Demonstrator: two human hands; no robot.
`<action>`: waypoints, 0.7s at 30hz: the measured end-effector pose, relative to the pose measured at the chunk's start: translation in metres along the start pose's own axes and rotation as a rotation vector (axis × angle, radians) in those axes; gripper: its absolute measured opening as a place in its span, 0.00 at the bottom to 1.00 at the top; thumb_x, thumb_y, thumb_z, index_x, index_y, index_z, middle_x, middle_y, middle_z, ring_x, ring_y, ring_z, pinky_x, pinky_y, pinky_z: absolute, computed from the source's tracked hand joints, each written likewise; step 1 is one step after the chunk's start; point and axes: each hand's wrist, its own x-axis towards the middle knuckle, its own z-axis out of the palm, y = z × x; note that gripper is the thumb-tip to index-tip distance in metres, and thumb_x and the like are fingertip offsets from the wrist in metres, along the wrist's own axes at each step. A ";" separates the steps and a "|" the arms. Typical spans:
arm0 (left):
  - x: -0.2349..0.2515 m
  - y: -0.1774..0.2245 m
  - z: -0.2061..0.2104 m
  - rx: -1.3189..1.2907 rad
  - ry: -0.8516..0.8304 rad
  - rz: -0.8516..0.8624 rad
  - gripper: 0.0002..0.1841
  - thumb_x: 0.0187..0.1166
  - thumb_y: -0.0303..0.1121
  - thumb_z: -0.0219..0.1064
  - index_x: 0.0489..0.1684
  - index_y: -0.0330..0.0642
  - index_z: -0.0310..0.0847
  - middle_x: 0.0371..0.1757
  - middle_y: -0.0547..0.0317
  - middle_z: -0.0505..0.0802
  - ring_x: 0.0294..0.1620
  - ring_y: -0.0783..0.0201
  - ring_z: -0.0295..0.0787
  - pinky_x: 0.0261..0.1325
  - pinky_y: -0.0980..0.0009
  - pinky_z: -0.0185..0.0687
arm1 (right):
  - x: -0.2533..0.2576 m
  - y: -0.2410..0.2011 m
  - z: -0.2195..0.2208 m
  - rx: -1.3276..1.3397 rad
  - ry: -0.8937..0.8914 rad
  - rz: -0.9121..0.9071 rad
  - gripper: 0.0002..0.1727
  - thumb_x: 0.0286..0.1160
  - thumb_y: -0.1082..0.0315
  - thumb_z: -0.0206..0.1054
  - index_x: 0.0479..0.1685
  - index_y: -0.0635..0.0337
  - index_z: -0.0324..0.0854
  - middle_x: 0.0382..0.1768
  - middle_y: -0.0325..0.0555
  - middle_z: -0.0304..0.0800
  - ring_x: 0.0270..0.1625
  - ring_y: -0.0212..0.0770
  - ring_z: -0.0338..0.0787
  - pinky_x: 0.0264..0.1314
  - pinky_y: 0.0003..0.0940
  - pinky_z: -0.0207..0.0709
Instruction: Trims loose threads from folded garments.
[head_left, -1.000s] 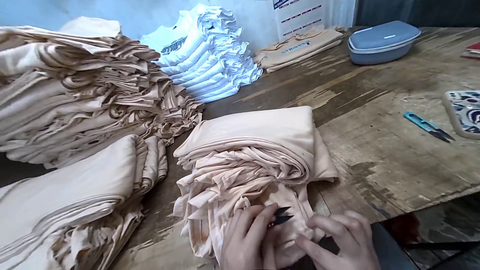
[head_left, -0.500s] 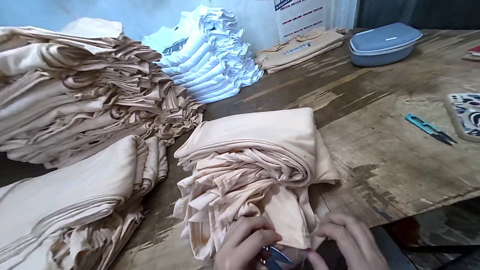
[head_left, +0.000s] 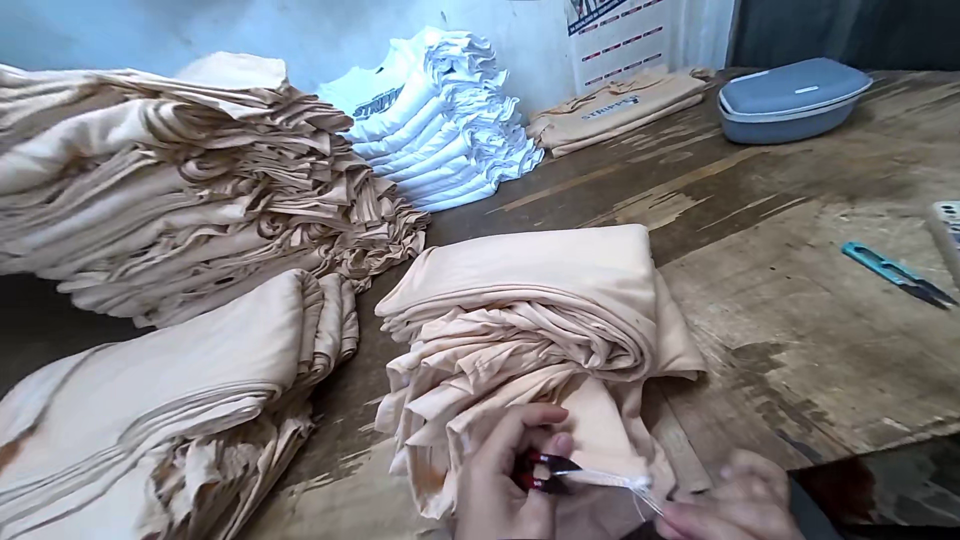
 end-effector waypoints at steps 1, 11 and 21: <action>-0.001 -0.002 0.002 0.002 0.003 0.015 0.11 0.79 0.25 0.69 0.57 0.36 0.86 0.33 0.65 0.93 0.27 0.76 0.85 0.29 0.79 0.83 | -0.002 -0.001 0.000 0.019 0.005 0.025 0.05 0.80 0.56 0.68 0.42 0.44 0.83 0.35 0.31 0.80 0.44 0.27 0.80 0.70 0.30 0.65; -0.020 -0.002 -0.005 0.186 -0.007 0.207 0.21 0.67 0.37 0.84 0.59 0.44 0.90 0.52 0.60 0.91 0.52 0.72 0.89 0.54 0.74 0.90 | -0.010 0.001 -0.002 0.069 -0.086 -0.068 0.08 0.78 0.69 0.71 0.50 0.51 0.92 0.45 0.36 0.87 0.52 0.32 0.85 0.64 0.26 0.76; -0.027 -0.008 0.016 0.849 0.134 0.781 0.09 0.82 0.39 0.68 0.51 0.56 0.92 0.40 0.65 0.92 0.39 0.63 0.77 0.49 0.65 0.65 | -0.017 -0.007 -0.007 0.123 -0.086 0.003 0.07 0.75 0.72 0.72 0.46 0.52 0.92 0.45 0.39 0.89 0.54 0.34 0.86 0.65 0.28 0.78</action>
